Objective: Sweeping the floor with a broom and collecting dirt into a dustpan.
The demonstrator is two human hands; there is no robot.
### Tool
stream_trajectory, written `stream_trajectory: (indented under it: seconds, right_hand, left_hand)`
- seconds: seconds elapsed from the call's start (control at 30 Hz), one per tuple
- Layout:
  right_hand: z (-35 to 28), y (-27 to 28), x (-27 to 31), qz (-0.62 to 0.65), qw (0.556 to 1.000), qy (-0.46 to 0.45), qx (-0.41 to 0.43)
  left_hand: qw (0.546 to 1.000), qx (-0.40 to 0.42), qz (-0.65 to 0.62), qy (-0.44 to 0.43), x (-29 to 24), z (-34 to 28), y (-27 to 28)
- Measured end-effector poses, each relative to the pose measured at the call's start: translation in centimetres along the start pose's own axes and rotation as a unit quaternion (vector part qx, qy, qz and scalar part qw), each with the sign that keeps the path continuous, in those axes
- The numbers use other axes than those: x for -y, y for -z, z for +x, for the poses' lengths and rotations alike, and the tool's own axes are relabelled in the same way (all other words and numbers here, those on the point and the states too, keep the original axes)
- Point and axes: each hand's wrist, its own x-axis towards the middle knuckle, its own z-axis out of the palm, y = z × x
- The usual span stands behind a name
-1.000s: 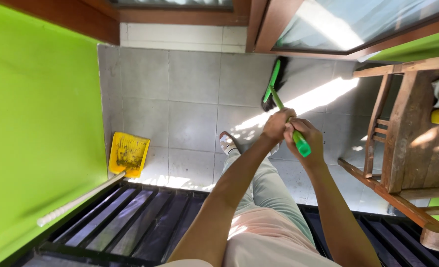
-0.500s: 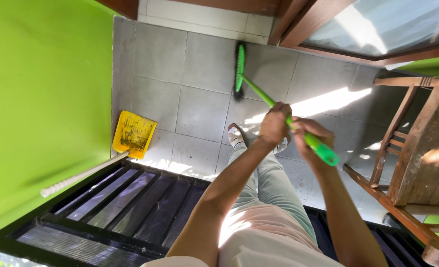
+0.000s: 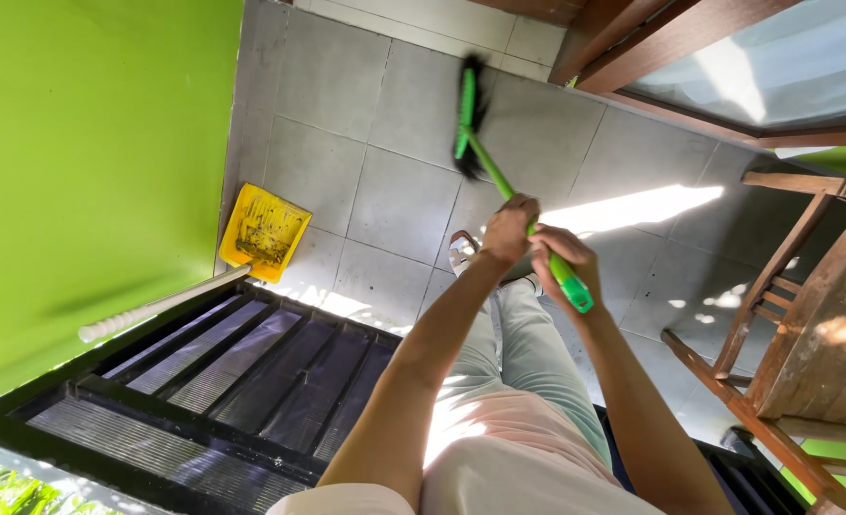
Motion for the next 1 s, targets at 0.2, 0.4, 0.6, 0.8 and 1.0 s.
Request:
stream_trajectory:
  seconds: [0.2,0.4,0.6,0.8,1.0]
  right_hand:
    - [1.0,0.2,3.6,0.106,0.994,-0.038,0.000]
    - [2.9,7.1,6.6,-0.017,0.999,0.014,-0.031]
    - [3.0,5.5,4.2,-0.096,0.995,0.040,-0.007]
    - [1.6,1.0,3.9,-0.019,0.999,-0.001,-0.043]
    - [2.1,-5.0,6.4,0.031,0.999,-0.034,-0.002]
  left_hand:
    - [0.998,-0.047,0.034,-0.011,-1.0,-2.3,3.5]
    - [0.994,-0.061,-0.069,-0.057,-11.4,-0.9,5.1]
    - [0.996,-0.008,-0.059,-0.063,-8.7,2.6,0.5]
    - [1.000,0.015,-0.012,-0.008,-5.5,-0.5,4.4]
    - [0.998,-0.010,0.024,0.058,2.0,-3.2,7.2]
